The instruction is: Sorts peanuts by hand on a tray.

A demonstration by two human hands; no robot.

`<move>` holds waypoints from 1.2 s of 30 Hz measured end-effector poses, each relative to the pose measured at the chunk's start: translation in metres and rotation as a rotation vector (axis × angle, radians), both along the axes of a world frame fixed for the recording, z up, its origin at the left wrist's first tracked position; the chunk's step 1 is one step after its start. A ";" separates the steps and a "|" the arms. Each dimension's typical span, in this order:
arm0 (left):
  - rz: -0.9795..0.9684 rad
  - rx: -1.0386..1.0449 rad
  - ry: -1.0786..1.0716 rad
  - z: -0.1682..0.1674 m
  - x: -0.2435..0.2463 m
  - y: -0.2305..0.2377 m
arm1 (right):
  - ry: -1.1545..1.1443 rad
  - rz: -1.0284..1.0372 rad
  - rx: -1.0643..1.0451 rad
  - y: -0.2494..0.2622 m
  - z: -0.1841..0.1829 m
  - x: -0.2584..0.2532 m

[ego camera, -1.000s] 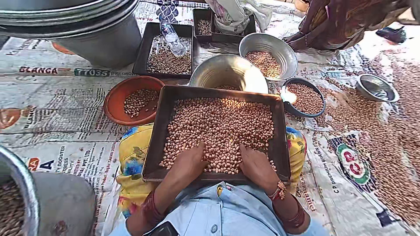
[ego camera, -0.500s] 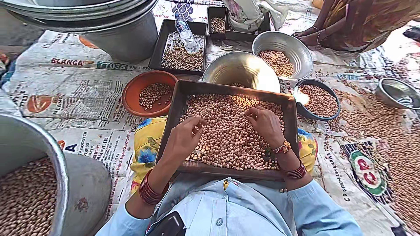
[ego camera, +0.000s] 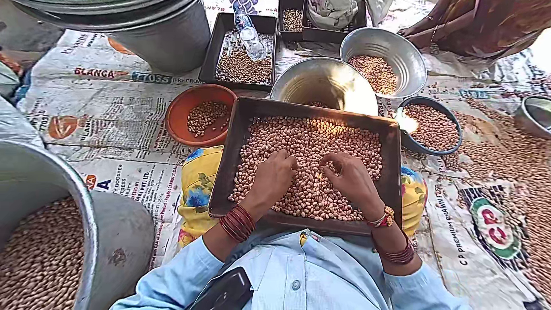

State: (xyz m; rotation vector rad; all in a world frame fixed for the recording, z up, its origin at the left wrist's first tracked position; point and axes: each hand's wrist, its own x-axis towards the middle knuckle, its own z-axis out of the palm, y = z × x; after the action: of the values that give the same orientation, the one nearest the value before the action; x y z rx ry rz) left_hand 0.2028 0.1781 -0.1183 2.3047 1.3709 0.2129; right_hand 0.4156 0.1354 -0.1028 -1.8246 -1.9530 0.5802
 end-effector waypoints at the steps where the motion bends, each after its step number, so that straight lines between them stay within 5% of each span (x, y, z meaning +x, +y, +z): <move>1: -0.011 0.000 -0.006 -0.002 0.000 0.000 | -0.054 0.027 0.009 -0.001 -0.004 -0.004; 4: -0.009 0.033 -0.176 -0.007 -0.011 0.005 | -0.137 0.057 0.018 -0.001 -0.010 -0.012; 10: 0.208 -0.226 -0.518 -0.001 -0.054 0.021 | -0.091 0.058 -0.036 -0.001 -0.015 -0.009; 17: 0.062 -0.109 -0.184 -0.012 -0.044 0.001 | 0.730 -0.171 -0.014 0.005 -0.008 0.019; 24: 0.021 -0.084 -0.032 -0.012 -0.034 -0.002 | -0.006 -0.010 0.100 0.014 -0.001 -0.004; 29: -0.014 -0.068 0.012 -0.015 -0.034 -0.006 | -0.258 0.024 0.150 0.024 -0.010 -0.017; 36: 0.140 -0.376 -0.610 -0.009 -0.048 0.013 | -0.257 0.042 0.054 0.021 -0.009 -0.017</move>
State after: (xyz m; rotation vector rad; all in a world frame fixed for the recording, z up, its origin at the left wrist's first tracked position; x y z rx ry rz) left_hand 0.1545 0.1909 -0.1275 1.6447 1.1304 0.5913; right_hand 0.3988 0.1565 -0.1122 -1.9076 -2.1535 0.3138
